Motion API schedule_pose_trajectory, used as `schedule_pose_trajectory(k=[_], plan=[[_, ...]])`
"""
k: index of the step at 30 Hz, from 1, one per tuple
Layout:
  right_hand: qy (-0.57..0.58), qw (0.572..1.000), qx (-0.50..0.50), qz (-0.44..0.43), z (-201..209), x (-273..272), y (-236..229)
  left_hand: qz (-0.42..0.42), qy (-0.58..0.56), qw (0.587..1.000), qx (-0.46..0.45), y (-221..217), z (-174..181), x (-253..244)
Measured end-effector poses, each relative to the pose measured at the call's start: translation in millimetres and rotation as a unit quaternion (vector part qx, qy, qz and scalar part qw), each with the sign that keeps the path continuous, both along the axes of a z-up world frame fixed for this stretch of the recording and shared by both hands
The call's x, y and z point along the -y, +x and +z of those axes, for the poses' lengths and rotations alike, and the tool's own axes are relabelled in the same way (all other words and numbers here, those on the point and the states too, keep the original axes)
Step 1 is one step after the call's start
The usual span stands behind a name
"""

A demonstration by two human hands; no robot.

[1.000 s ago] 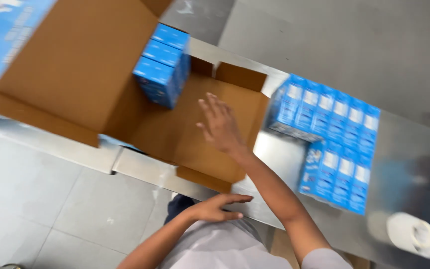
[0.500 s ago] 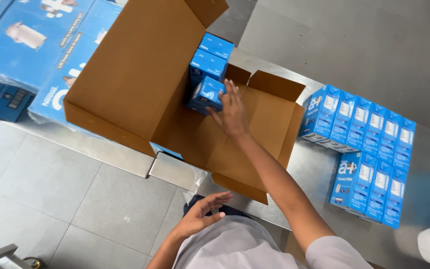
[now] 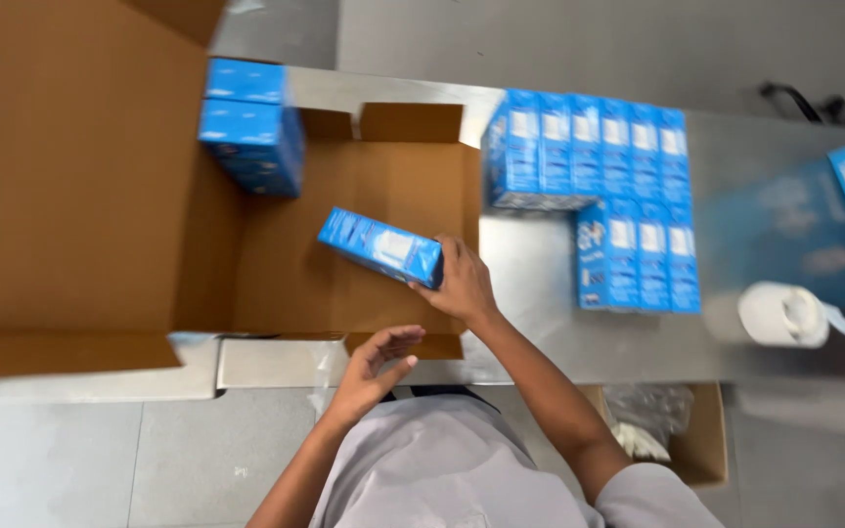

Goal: The person unpacks blue milk cartons from a large cardboard box and arranges them in neat rows on a stainless steel table. They then apply individual QR code labels from a roll onto the top of each carton.

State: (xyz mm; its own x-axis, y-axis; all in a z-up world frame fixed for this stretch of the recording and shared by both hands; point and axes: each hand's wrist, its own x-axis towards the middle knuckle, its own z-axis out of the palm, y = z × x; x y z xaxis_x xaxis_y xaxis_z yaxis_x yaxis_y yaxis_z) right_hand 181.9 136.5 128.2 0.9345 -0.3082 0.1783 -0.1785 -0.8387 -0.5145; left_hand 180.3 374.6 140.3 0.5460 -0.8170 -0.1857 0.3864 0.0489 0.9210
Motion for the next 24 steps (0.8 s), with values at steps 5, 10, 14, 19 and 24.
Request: schedule_pose_trajectory(k=[5,10,14,19,24], plan=[[0.021,0.996,-0.077,-0.037,-4.5,79.5,-83.4,0.015,0.027,0.999,0.007,-11.4,-9.1,36.8],[-0.094,0.983,-0.150,-0.049,-8.2,166.9,-130.3,0.008,0.049,0.999,-0.003,-25.2,-15.7,69.0],[-0.264,0.957,-0.083,-0.085,17.3,182.4,-125.8,0.010,0.060,0.998,-0.007,-27.5,-7.7,104.9],[-0.075,0.978,0.069,-0.180,-33.7,162.0,-145.6,0.002,0.153,0.939,0.307,-31.5,-32.5,148.0],[-0.042,0.989,0.069,-0.121,-17.1,64.7,-130.1,-0.026,0.169,0.957,0.236,-45.9,-77.8,162.3]])
